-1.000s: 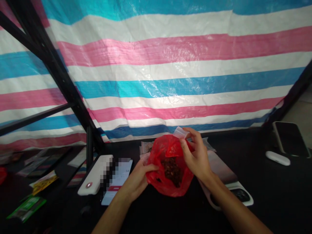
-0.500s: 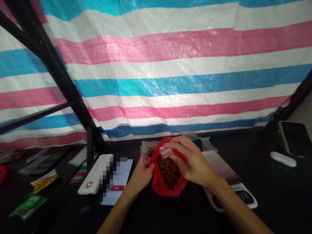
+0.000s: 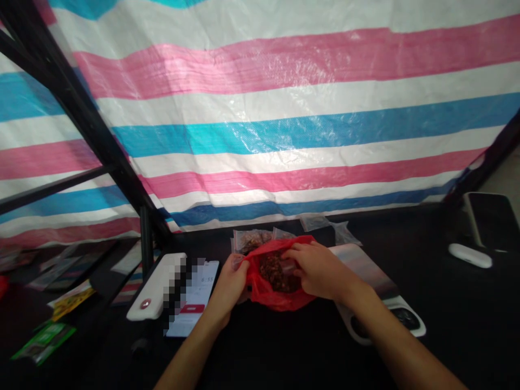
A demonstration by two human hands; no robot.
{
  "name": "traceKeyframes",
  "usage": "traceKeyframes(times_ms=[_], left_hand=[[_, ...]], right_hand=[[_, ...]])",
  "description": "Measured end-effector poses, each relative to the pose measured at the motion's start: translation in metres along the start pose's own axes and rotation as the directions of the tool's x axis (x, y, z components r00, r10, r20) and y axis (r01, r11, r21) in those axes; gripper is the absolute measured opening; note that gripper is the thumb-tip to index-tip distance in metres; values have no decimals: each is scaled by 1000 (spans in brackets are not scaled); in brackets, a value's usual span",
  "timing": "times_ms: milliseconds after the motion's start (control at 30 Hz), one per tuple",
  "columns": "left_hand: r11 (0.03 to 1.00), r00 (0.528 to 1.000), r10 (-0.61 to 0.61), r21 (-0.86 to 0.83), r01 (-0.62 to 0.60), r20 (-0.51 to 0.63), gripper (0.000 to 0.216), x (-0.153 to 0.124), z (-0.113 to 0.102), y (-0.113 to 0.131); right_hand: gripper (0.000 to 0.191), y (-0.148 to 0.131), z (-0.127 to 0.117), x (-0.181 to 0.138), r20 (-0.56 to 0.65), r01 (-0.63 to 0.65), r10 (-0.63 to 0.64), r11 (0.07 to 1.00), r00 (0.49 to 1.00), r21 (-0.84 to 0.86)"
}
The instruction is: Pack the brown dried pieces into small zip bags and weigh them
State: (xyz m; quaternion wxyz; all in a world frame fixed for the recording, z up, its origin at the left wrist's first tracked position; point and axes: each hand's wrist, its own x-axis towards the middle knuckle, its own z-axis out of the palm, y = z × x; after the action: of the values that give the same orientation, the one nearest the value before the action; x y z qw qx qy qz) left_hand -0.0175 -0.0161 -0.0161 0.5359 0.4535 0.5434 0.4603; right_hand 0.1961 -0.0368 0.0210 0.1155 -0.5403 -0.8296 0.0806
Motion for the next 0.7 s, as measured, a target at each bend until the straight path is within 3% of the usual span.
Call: traceKeyframes(times_ms=[100,300,500,700], left_hand=[[998,999,39,-52,-39,14,22,1,1,1],[986,993,-32,-158,50,113,34,1,3,2],[979,998,24,-202,-12,54,32,5,1,3],[958,995,-29,-283,54,94,33,5,-1,1]], right_hand=[[29,-3,-1,-1,53,-2,0,999,999,40],[36,-10,8,5,1,-6,6,999,1000,33],[31,-16,15,8,3,-34,34,997,999,73],[31,-17,15,7,1,-50,50,994,999,95]])
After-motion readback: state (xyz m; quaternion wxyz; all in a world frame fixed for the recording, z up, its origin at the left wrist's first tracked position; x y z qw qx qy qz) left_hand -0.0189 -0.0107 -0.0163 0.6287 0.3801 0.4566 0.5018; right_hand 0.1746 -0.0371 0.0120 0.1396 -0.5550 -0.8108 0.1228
